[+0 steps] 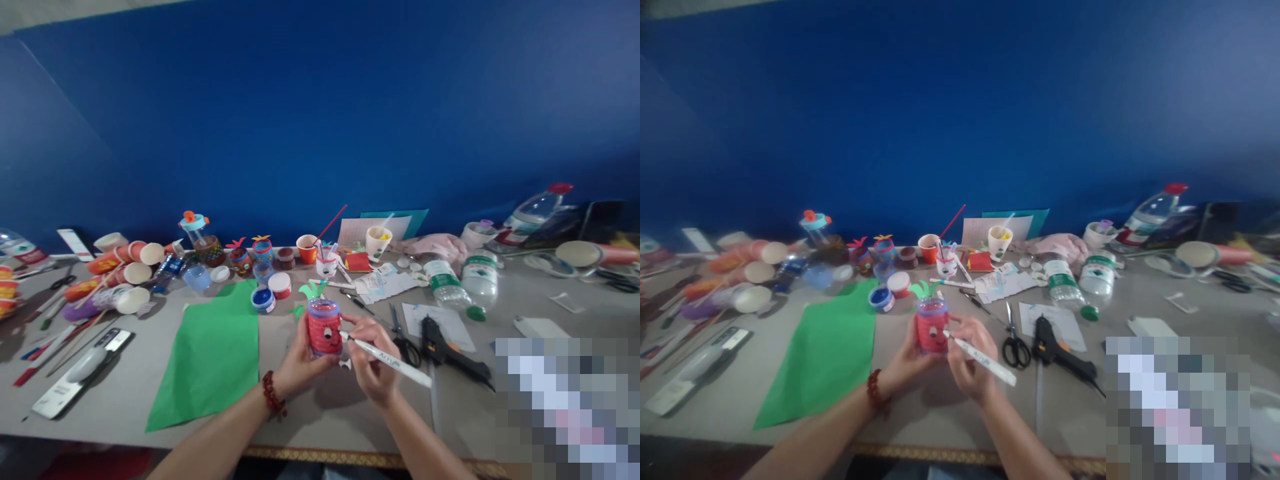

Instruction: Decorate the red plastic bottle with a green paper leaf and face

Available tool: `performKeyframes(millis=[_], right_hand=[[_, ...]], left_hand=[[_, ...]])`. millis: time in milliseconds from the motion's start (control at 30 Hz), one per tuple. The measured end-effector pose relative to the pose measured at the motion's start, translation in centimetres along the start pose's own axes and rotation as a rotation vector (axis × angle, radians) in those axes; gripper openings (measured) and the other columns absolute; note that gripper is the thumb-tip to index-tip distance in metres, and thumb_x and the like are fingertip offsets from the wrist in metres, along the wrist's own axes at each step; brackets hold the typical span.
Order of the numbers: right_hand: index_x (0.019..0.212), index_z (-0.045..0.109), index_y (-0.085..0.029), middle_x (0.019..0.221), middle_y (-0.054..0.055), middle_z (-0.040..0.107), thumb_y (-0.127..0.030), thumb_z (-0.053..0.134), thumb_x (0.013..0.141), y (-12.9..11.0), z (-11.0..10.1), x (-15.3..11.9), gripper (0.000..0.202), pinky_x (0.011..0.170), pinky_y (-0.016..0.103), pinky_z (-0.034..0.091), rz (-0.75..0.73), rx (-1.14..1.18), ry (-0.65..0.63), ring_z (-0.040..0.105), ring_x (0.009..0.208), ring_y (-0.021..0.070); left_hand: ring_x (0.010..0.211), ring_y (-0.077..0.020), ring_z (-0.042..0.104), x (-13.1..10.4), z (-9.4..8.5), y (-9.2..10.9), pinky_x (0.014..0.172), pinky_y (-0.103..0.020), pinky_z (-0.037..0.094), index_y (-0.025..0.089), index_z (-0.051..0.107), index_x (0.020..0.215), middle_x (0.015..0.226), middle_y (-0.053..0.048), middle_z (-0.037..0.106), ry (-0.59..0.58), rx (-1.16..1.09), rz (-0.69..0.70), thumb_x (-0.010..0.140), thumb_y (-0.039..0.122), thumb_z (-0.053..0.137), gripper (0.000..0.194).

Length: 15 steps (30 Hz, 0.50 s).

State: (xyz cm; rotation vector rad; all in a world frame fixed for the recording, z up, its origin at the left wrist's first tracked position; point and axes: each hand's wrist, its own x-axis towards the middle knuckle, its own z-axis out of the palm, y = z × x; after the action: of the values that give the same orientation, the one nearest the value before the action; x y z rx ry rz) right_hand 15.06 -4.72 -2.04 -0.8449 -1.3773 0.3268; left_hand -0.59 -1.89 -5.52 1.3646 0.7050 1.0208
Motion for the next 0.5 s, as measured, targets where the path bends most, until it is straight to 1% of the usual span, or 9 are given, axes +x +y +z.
performKeyframes(millis=[133, 333, 500], right_hand=[[0.086, 0.058, -0.024, 0.081, 0.003, 0.060, -0.008, 0.056, 0.077, 0.28, 0.23, -0.13, 0.019, 0.083, 0.048, 0.054, 0.019, -0.026, -0.003, 0.065, 0.093, 0.0271], [0.084, 0.060, -0.024, 0.078, 0.002, 0.061, -0.008, 0.057, 0.075, 0.34, 0.38, -0.10, 0.019, 0.082, 0.047, 0.055, -0.007, -0.061, 0.004, 0.066, 0.084, 0.0239], [0.084, 0.059, -0.023, 0.079, 0.002, 0.060, -0.007, 0.056, 0.074, 0.04, 0.35, 0.12, 0.019, 0.083, 0.046, 0.055, -0.009, -0.089, -0.018, 0.066, 0.089, 0.0251]], left_hand=[[0.120, -0.0283, 0.052, 0.12, 0.14, 0.24, 0.105, -0.045, 0.042, 0.023, 0.015, 0.147, 0.135, -0.014, 0.049, -0.004, -0.002, 0.018, 0.073, 0.030, 0.078, 0.098], [0.122, -0.0287, 0.052, 0.18, 0.29, 0.44, 0.105, -0.043, 0.042, 0.025, 0.014, 0.148, 0.135, -0.013, 0.050, 0.007, -0.012, 0.007, 0.071, 0.035, 0.079, 0.101], [0.124, -0.0289, 0.050, 0.08, 0.23, 0.32, 0.107, -0.044, 0.040, 0.025, 0.014, 0.148, 0.139, -0.014, 0.048, -0.009, -0.017, 0.012, 0.072, 0.033, 0.078, 0.099]])
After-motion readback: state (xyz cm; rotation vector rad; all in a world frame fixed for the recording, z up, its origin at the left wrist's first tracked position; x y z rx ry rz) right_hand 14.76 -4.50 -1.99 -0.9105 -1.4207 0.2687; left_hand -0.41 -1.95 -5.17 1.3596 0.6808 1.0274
